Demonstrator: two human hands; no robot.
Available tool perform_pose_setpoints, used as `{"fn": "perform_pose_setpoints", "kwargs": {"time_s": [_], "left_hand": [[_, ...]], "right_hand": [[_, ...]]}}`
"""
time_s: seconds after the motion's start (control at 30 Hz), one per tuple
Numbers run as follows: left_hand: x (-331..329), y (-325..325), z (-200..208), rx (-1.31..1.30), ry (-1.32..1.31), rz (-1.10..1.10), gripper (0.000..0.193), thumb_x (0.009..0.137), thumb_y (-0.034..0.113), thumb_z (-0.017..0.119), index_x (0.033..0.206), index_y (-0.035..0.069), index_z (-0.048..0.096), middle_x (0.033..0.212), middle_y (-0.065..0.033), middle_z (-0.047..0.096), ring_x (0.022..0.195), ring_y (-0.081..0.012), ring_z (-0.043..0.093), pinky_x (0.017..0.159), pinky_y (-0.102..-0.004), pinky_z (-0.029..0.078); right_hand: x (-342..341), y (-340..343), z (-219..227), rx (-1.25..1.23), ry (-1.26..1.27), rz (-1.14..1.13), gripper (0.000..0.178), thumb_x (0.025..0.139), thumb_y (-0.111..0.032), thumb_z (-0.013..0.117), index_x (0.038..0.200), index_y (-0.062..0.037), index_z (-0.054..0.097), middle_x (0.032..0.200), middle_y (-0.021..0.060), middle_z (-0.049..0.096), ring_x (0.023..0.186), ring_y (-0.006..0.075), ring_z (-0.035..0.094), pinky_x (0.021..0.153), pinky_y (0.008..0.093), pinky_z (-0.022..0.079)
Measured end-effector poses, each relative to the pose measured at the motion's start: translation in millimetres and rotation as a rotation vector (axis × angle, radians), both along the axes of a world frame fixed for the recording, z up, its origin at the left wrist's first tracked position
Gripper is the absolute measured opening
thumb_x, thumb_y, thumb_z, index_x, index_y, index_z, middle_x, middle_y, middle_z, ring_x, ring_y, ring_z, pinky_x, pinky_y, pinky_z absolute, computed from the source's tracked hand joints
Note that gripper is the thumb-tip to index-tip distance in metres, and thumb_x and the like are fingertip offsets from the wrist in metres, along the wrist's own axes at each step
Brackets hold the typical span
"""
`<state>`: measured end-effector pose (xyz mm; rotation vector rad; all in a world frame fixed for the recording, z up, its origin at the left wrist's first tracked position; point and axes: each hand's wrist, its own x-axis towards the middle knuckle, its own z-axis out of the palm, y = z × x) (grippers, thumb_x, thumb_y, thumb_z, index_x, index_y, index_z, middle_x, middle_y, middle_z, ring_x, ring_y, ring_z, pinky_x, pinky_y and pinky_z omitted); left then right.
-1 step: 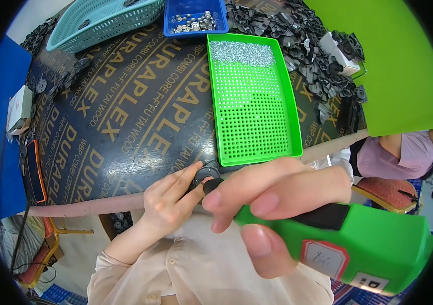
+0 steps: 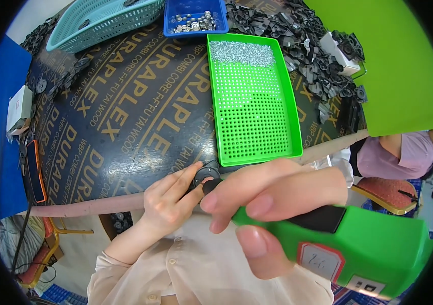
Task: Assembling small plastic gear components by inserting screws using an electric screwdriver.
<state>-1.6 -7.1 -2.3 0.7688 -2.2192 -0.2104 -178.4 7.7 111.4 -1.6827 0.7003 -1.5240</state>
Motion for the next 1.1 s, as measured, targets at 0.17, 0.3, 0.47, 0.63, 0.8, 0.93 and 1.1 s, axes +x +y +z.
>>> {"fn": "perform_pose_setpoints", "kwargs": {"time_s": [0.17, 0.3, 0.47, 0.63, 0.8, 0.93, 1.1], "left_hand": [[1.2, -0.2, 0.2, -0.016, -0.028, -0.021, 0.018, 0.077, 0.015, 0.071, 0.093, 0.006, 0.070, 0.105, -0.0165, 0.067, 0.085, -0.0216, 0.067, 0.070, -0.0276, 0.054], [3.9, 0.6, 2.6, -0.002, -0.052, -0.013, 0.021, 0.078, 0.017, 0.071, 0.095, 0.006, 0.070, 0.105, -0.0171, 0.067, 0.087, -0.0226, 0.067, 0.070, -0.0280, 0.054], [-2.9, 1.4, 1.1, -0.013, -0.035, -0.032, 0.023, 0.079, 0.019, 0.072, 0.098, 0.006, 0.069, 0.104, -0.0172, 0.067, 0.087, -0.0229, 0.068, 0.069, -0.0279, 0.054], [-3.7, 0.5, -3.9, -0.031, 0.043, 0.008, 0.031, 0.064, 0.016, 0.080, 0.093, 0.009, 0.072, 0.099, -0.0168, 0.068, 0.076, -0.0226, 0.068, 0.058, -0.0264, 0.055], [-4.2, 1.1, -3.3, -0.021, 0.054, 0.012, 0.029, 0.065, 0.016, 0.079, 0.092, 0.009, 0.073, 0.100, -0.0164, 0.068, 0.076, -0.0222, 0.068, 0.058, -0.0259, 0.054], [-3.2, 1.1, -0.9, -0.009, 0.049, 0.006, 0.028, 0.065, 0.014, 0.078, 0.091, 0.008, 0.073, 0.100, -0.0169, 0.068, 0.076, -0.0229, 0.068, 0.058, -0.0260, 0.055], [-3.8, 1.4, -0.4, 0.002, 0.059, 0.003, 0.028, 0.064, 0.014, 0.078, 0.091, 0.008, 0.073, 0.101, -0.0173, 0.068, 0.076, -0.0235, 0.068, 0.059, -0.0267, 0.055]], "right_hand": [[5.0, -6.9, -2.9, -0.028, -0.008, 0.070, 0.022, 0.091, -0.007, 0.053, 0.104, -0.0041, 0.035, 0.090, 0.0221, 0.060, 0.052, 0.0261, 0.061, 0.046, 0.0374, 0.053], [2.1, -7.8, -0.5, 0.038, 0.000, 0.110, 0.024, 0.089, -0.005, 0.055, 0.104, -0.0030, 0.036, 0.090, 0.0225, 0.060, 0.053, 0.0266, 0.061, 0.047, 0.0383, 0.053], [-22.4, -18.3, 8.8, -0.129, -0.223, -0.032, 0.024, 0.093, -0.016, 0.048, 0.109, 0.0000, 0.040, 0.093, 0.0247, 0.059, 0.051, 0.0252, 0.060, 0.049, 0.0363, 0.053], [-46.6, -84.7, -11.7, -0.222, -0.182, -0.632, 0.018, 0.085, -0.006, 0.056, 0.093, 0.0089, 0.052, 0.080, 0.0245, 0.064, 0.046, 0.0213, 0.059, 0.058, 0.0340, 0.052], [-46.6, -92.0, -16.9, -0.144, -0.229, -0.565, 0.016, 0.085, -0.005, 0.056, 0.093, 0.0082, 0.052, 0.076, 0.0214, 0.065, 0.044, 0.0201, 0.058, 0.060, 0.0324, 0.052], [-42.6, -92.5, -18.1, -0.137, -0.206, -0.555, 0.014, 0.085, -0.003, 0.056, 0.093, 0.0078, 0.052, 0.076, 0.0208, 0.065, 0.043, 0.0196, 0.058, 0.057, 0.0312, 0.051], [-42.2, -93.5, -17.8, -0.181, -0.137, -0.561, 0.014, 0.085, -0.001, 0.056, 0.095, 0.0076, 0.052, 0.074, 0.0201, 0.065, 0.044, 0.0187, 0.058, 0.055, 0.0305, 0.051]]}}
